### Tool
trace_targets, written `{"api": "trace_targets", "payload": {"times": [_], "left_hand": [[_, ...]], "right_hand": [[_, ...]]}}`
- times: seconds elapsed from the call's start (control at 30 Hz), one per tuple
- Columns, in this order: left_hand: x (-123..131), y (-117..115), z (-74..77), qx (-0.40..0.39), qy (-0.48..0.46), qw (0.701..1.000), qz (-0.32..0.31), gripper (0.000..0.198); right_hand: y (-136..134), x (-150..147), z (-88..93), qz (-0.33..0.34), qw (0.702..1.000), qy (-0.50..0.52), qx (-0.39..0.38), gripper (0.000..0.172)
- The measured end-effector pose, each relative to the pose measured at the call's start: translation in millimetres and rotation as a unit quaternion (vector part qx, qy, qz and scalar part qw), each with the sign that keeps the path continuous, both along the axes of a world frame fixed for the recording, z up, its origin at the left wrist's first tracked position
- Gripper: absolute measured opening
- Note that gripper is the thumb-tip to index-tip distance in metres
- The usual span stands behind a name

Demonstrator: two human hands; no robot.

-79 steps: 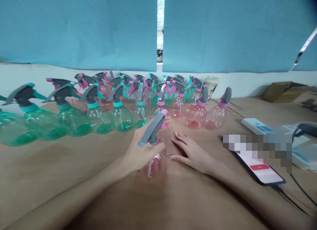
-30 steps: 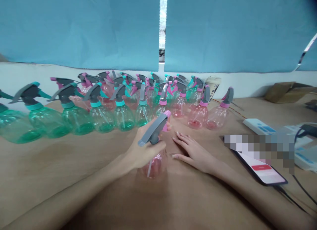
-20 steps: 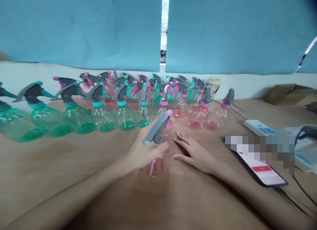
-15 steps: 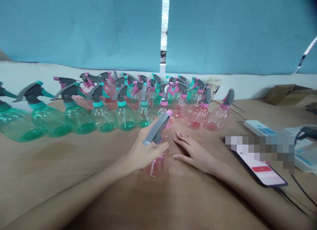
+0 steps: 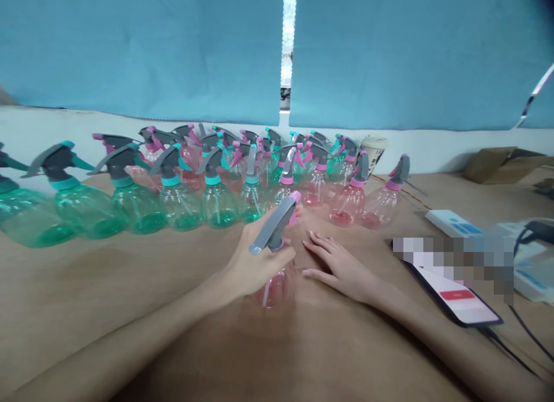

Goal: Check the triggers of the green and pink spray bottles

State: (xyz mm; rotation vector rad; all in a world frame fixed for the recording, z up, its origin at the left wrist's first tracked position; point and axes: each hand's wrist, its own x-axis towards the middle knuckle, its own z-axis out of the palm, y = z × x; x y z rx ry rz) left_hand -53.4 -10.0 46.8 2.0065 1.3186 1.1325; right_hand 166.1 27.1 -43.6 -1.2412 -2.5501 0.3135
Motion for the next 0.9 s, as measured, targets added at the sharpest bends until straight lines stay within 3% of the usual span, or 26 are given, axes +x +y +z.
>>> {"api": "trace_targets", "payload": {"times": [0.33, 0.5, 0.7, 0.9], "left_hand": [[0.5, 0.5, 0.6, 0.012, -0.007, 1.0, -0.003, 0.009], [2.3, -0.8, 3.3, 0.015, -0.004, 1.0, 0.003, 0.033], [3.9, -1.1, 6.2, 0.0, -0.009, 1.0, -0.003, 0.044], [1.9, -0.9, 3.9, 0.003, 0.016, 1.0, 0.012, 0.035]], "right_hand": [[2.3, 1.7, -3.7, 0.005, 1.0, 0.001, 0.003, 0.075], [1.5, 1.0, -2.2, 0.005, 1.0, 0.0, 0.002, 0.076], [0.9, 1.1, -2.0, 0.005, 1.0, 0.009, 0.006, 0.074], [1.7, 1.1, -3.1, 0.006, 1.0, 0.004, 0.004, 0.075]]}}
